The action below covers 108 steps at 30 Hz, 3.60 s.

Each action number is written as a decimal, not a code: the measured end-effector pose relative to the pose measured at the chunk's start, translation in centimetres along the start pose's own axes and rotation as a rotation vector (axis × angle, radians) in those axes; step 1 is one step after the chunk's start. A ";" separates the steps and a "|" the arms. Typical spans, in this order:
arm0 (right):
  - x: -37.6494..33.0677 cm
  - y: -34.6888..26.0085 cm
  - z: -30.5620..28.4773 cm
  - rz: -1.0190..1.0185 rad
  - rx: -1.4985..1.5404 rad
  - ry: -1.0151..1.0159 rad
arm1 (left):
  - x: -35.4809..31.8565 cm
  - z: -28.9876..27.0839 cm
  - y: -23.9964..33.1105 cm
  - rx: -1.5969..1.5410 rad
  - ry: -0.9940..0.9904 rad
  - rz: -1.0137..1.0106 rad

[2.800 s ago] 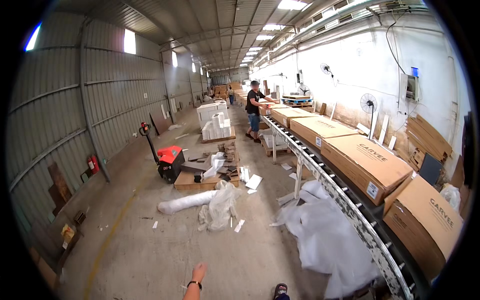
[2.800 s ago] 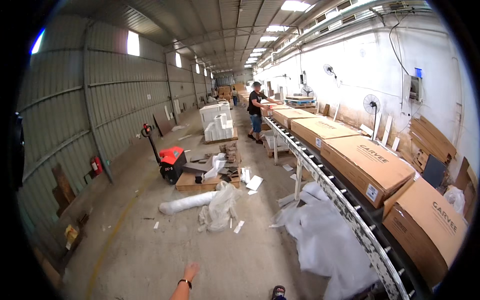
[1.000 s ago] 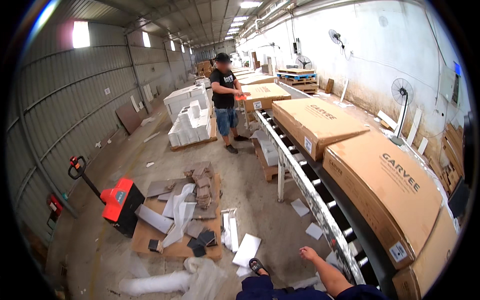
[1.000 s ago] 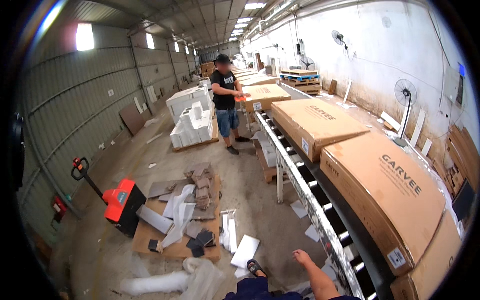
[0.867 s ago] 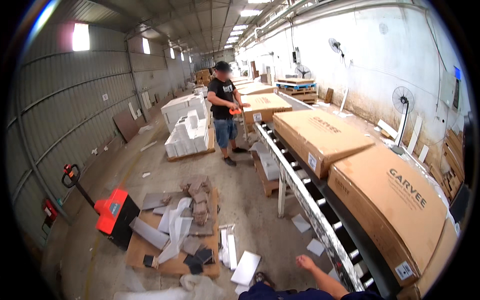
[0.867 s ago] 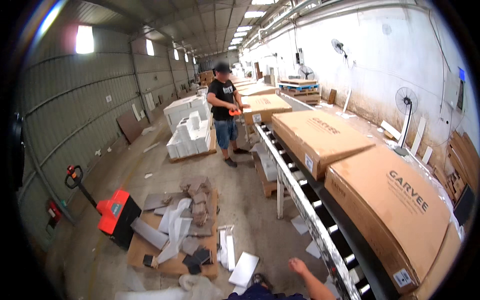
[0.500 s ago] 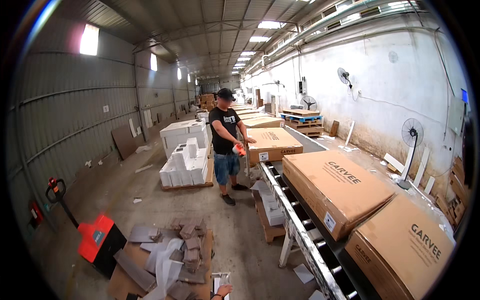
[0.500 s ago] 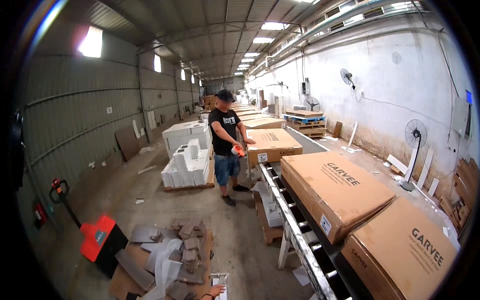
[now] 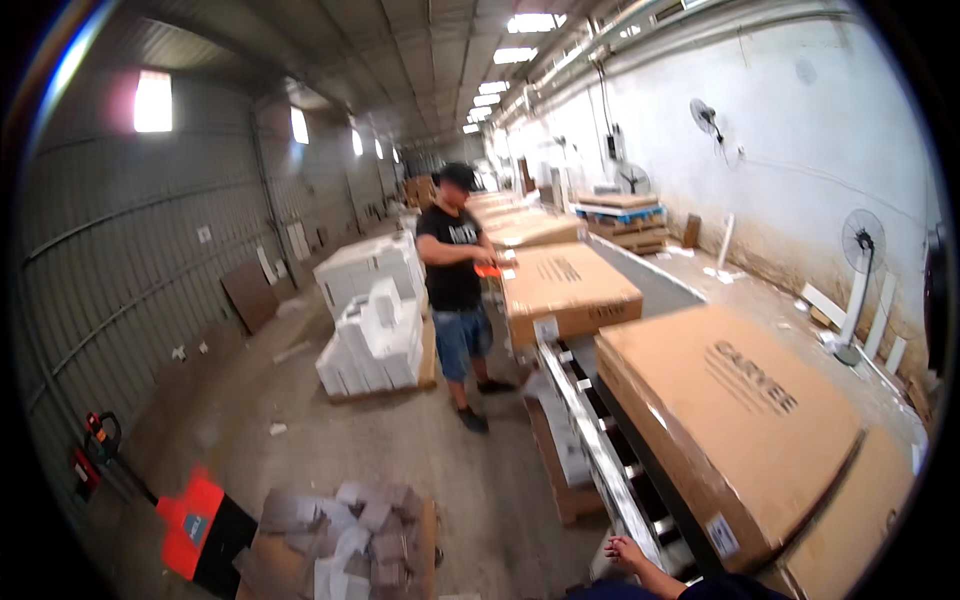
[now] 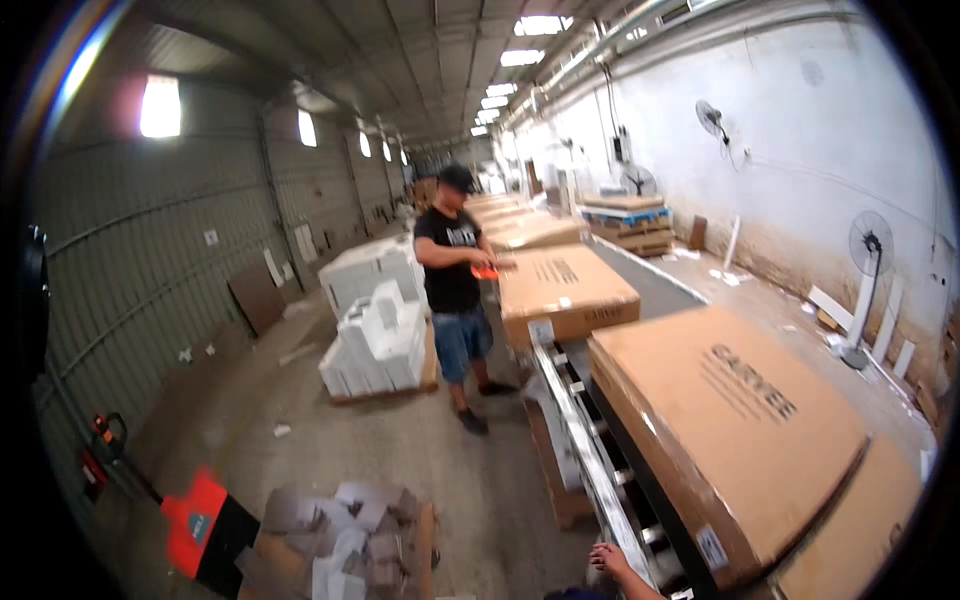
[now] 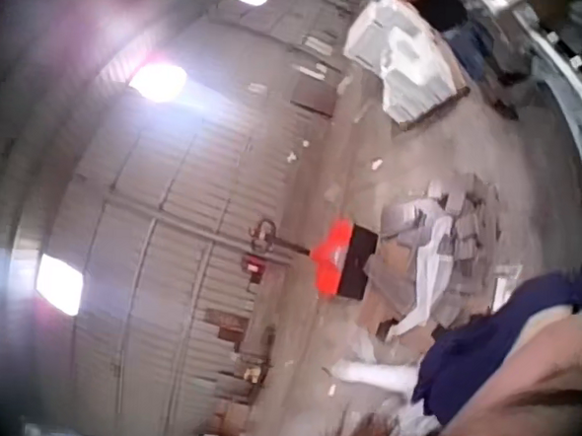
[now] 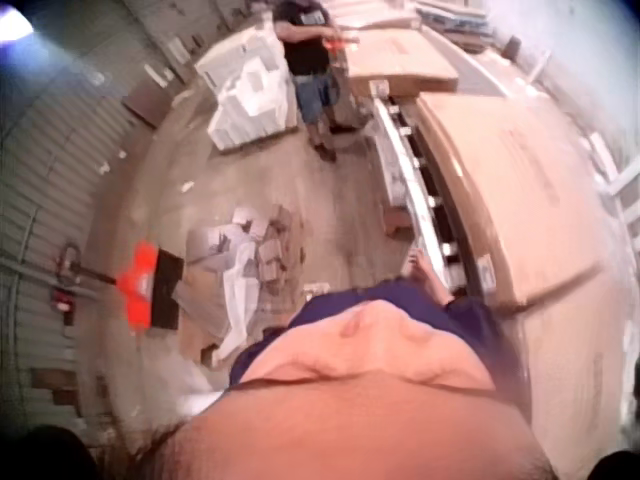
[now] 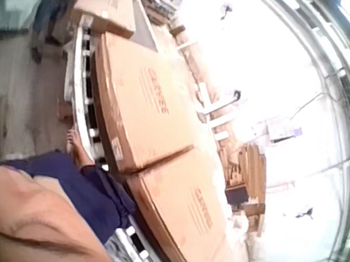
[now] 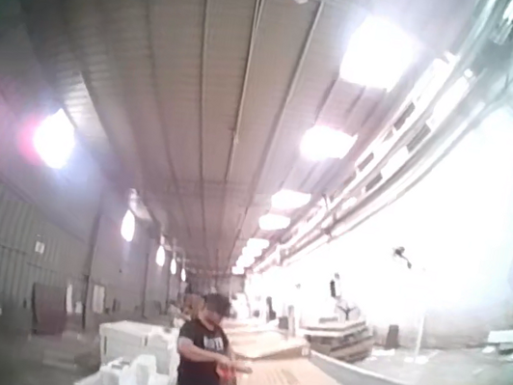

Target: The person uses a tape dispenser to apply tape to the seams of several large cardboard boxes moving along a conveyor line, smoothing the tape by hand.

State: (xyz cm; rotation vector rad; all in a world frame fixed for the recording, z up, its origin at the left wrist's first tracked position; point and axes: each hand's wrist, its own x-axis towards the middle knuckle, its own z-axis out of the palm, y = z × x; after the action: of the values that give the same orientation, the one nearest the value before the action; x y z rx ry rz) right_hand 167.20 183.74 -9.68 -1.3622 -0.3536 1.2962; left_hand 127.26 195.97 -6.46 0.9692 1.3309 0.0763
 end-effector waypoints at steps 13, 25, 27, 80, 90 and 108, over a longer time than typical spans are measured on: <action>38.3 -44.5 27.4 -0.406 -0.178 -0.462 | 20.0 -15.4 21.2 -0.144 0.189 -0.078; 66.6 -64.3 27.3 -0.369 0.063 -0.066 | 42.0 -34.6 50.3 -0.124 0.259 -0.285; 70.8 -66.2 26.9 -0.355 0.091 -0.033 | 46.3 -37.1 56.3 -0.175 0.309 -0.277; 114.3 -87.6 30.9 -0.655 -0.136 0.885 | 89.5 -19.7 158.2 -0.623 -0.454 1.122; 115.9 -83.1 29.0 -0.641 -0.081 0.904 | 87.3 -10.2 156.6 -0.740 -1.314 -1.220; 113.4 -84.5 39.3 -0.424 -0.115 0.320 | 90.3 -11.6 138.7 0.139 -1.705 -1.131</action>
State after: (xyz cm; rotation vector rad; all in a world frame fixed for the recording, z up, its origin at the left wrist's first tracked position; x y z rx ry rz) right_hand 212.75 320.32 18.67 -1.4679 -0.4695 0.7061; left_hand 208.75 339.36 11.28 0.0169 0.0656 -1.3991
